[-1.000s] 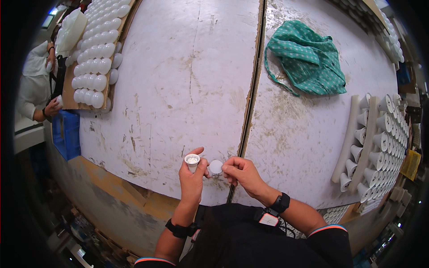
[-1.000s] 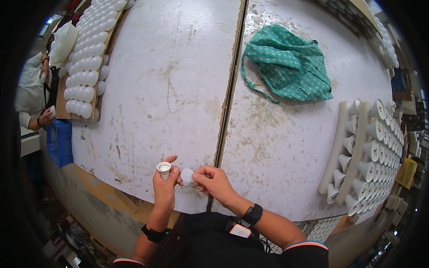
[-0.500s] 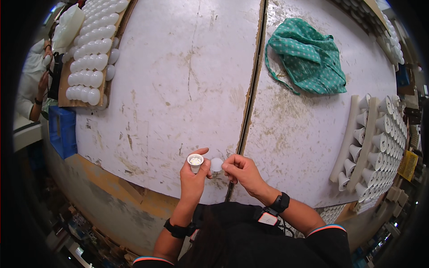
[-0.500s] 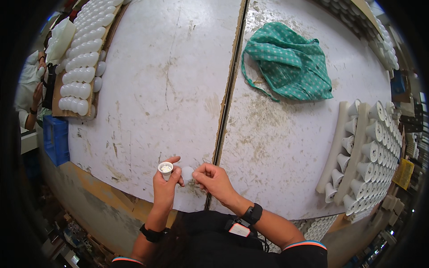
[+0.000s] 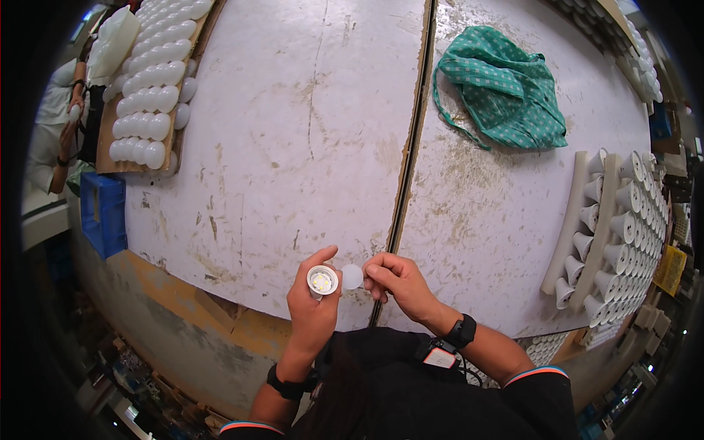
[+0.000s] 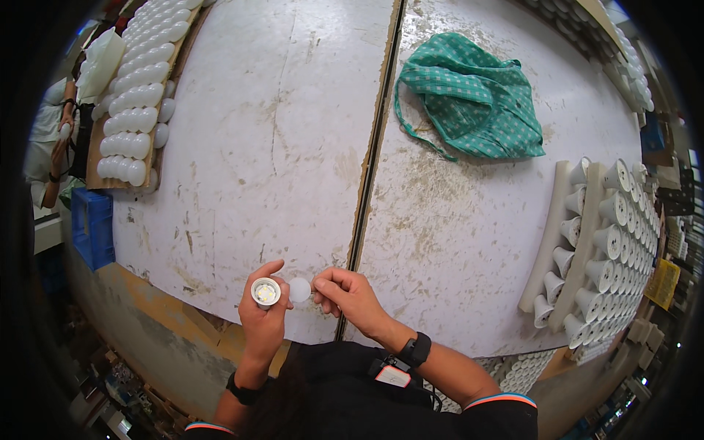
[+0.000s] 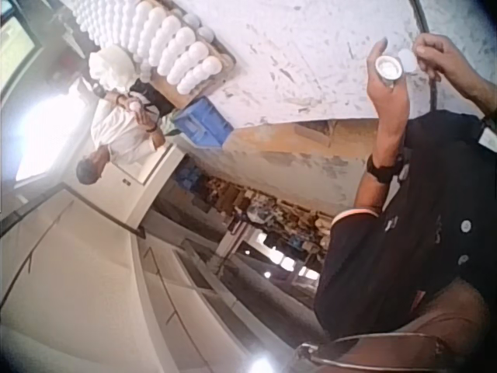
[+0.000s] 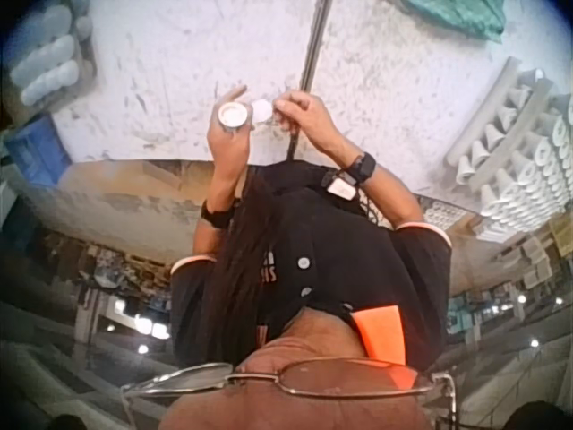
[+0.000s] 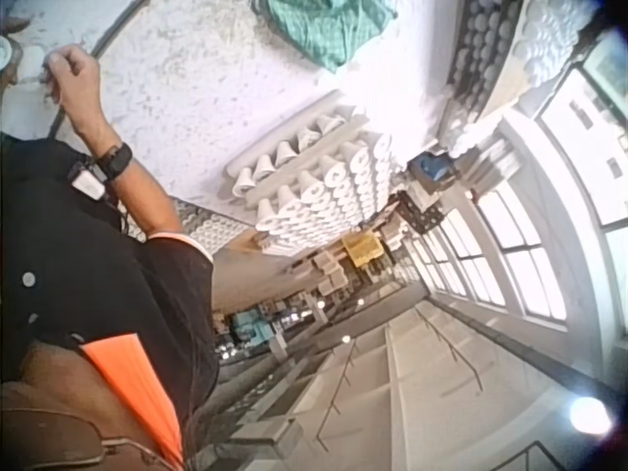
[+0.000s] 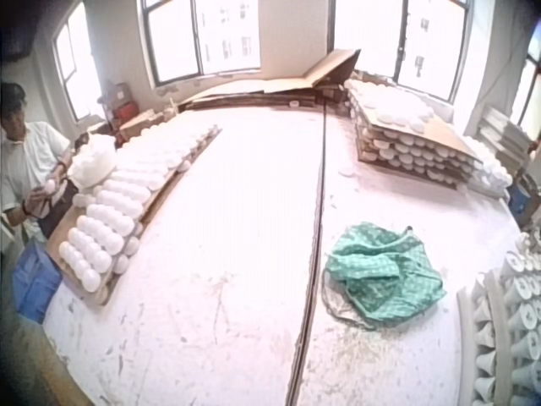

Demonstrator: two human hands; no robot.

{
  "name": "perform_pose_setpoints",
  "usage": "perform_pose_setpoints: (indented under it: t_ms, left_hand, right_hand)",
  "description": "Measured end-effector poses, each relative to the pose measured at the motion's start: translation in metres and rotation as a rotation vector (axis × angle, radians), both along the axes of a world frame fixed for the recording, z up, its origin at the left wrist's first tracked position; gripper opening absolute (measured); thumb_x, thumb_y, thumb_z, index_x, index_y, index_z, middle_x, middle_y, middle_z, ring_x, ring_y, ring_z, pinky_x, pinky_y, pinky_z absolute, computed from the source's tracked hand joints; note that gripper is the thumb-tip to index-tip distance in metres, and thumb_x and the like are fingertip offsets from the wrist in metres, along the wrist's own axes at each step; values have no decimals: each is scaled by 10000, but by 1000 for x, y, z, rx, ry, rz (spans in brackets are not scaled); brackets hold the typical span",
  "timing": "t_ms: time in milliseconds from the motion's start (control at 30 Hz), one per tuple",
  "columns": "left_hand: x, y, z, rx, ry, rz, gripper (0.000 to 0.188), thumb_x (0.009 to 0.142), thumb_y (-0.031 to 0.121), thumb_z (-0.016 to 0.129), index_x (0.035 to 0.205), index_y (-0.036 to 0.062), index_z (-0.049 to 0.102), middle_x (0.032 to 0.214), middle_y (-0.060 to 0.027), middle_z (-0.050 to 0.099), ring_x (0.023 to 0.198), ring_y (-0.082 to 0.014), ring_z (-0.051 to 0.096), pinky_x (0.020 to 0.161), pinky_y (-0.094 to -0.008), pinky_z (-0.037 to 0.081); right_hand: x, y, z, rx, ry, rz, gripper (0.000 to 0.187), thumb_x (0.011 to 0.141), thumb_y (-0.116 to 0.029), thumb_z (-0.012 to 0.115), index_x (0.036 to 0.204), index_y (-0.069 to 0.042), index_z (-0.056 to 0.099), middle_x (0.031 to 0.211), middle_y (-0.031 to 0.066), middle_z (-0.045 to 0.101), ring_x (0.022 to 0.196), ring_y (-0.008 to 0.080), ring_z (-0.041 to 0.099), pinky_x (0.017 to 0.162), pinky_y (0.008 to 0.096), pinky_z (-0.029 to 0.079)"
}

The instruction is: Assembling the components of LED light bulbs, including applying adhesive to the base and attaching the plastic diffuser.

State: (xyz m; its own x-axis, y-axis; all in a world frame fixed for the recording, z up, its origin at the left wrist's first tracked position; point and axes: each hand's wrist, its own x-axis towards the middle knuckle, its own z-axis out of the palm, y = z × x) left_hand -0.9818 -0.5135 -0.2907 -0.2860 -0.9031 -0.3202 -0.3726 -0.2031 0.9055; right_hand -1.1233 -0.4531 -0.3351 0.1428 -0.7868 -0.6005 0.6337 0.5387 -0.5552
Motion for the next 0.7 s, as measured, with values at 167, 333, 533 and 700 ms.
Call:
perform_pose_setpoints:
  t_ms: [167,333,533,700]
  left_hand:
    - [7,2,3,3,1,-12,284,820,25,532,1101,9,499,784,0,520,630,-41,471,551,-185,411]
    - [6,7,15,122,9,-4,303,784,8,547,1085,3,518,1016,-93,578,919,-134,535,779,-254,421]
    - [2,27,28,146,106,-74,300,794,31,557,1091,5,517,942,-69,588,803,-109,545,709,-238,440]
    - [-5,45,52,264,352,-67,306,832,85,552,1125,15,497,755,-8,531,608,-42,474,543,-192,415]
  right_hand:
    - [4,3,19,-340,619,-9,183,769,-62,597,945,-37,552,899,46,558,639,57,514,522,183,399]
    - [0,5,31,-630,856,90,279,689,-69,692,939,-77,570,1033,64,561,738,115,555,535,217,436]
    - [-3,28,57,-663,1065,95,237,700,-125,685,896,-75,562,965,51,587,781,163,588,607,263,480]
    - [-12,71,70,-33,-103,-190,232,812,-210,596,973,-61,519,978,121,581,746,126,572,532,219,471]
